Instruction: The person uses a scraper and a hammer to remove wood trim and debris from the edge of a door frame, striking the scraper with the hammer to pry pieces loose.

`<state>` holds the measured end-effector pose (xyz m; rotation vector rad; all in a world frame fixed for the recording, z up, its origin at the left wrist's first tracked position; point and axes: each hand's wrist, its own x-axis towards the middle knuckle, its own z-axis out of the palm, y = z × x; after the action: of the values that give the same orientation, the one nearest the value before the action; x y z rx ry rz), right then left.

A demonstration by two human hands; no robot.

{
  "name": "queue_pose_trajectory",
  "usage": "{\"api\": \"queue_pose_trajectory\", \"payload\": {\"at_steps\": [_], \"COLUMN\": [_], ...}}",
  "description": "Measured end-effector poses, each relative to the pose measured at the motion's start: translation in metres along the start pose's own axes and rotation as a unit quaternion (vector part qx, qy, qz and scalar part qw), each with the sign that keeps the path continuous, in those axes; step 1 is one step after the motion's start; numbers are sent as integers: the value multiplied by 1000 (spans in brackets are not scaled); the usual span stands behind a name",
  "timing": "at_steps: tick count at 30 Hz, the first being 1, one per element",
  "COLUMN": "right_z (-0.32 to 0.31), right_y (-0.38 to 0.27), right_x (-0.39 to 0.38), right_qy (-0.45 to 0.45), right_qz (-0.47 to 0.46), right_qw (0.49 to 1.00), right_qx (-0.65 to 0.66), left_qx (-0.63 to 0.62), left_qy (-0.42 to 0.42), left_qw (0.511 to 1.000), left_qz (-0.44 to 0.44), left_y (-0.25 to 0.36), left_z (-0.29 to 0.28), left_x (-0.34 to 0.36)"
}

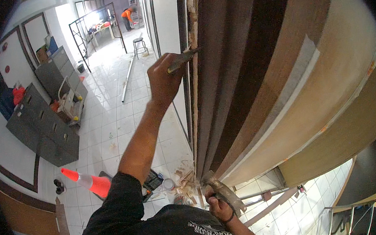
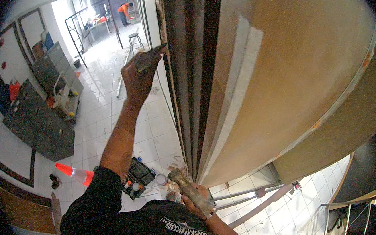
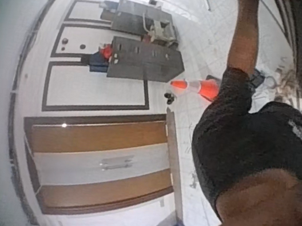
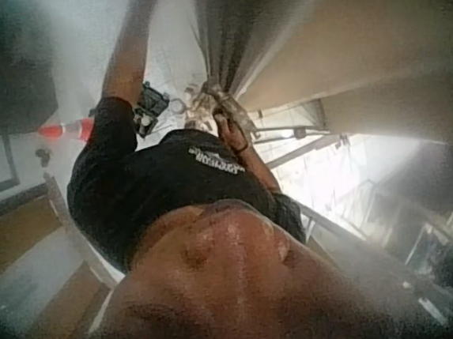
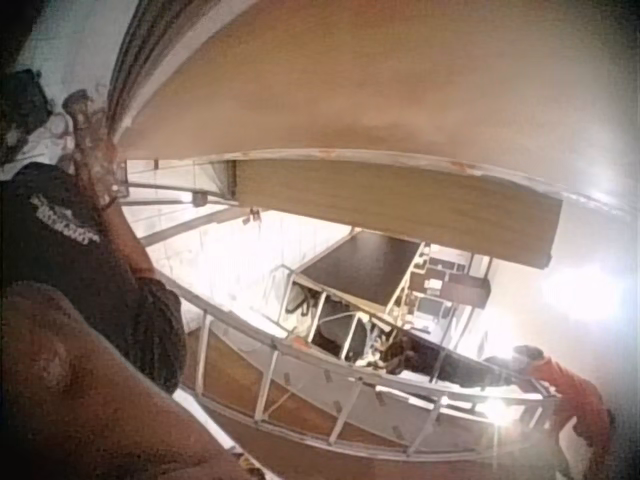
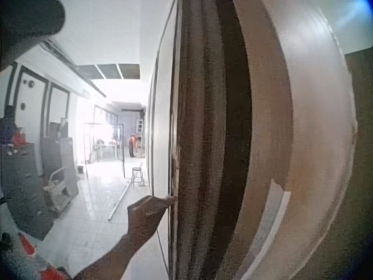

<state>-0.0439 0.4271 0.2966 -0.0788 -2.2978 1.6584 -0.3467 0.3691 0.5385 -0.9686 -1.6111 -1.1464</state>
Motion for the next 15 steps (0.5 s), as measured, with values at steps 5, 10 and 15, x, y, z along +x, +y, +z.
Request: {"api": "queue_pose_trajectory", "payload": {"at_steps": [5,10,15], "right_z": [7,-1,3], "right_y": [-12,-55,-14], "right_x": [9,18,14], "right_qy": [-23,67,26], "right_qz": [-52,-125,-31], "right_qw": [991,960,997], "right_qx": [-122,-240,-63], "left_qx": [-245,-479,-743], "left_qy": [39,1,-63], "left_qw": [921,737,403], "left_qz": [-301,-476,-531], "left_y": [-11,-9,-26], "left_z": [14,16,8], "left_x": [-18,-1,-1]}}
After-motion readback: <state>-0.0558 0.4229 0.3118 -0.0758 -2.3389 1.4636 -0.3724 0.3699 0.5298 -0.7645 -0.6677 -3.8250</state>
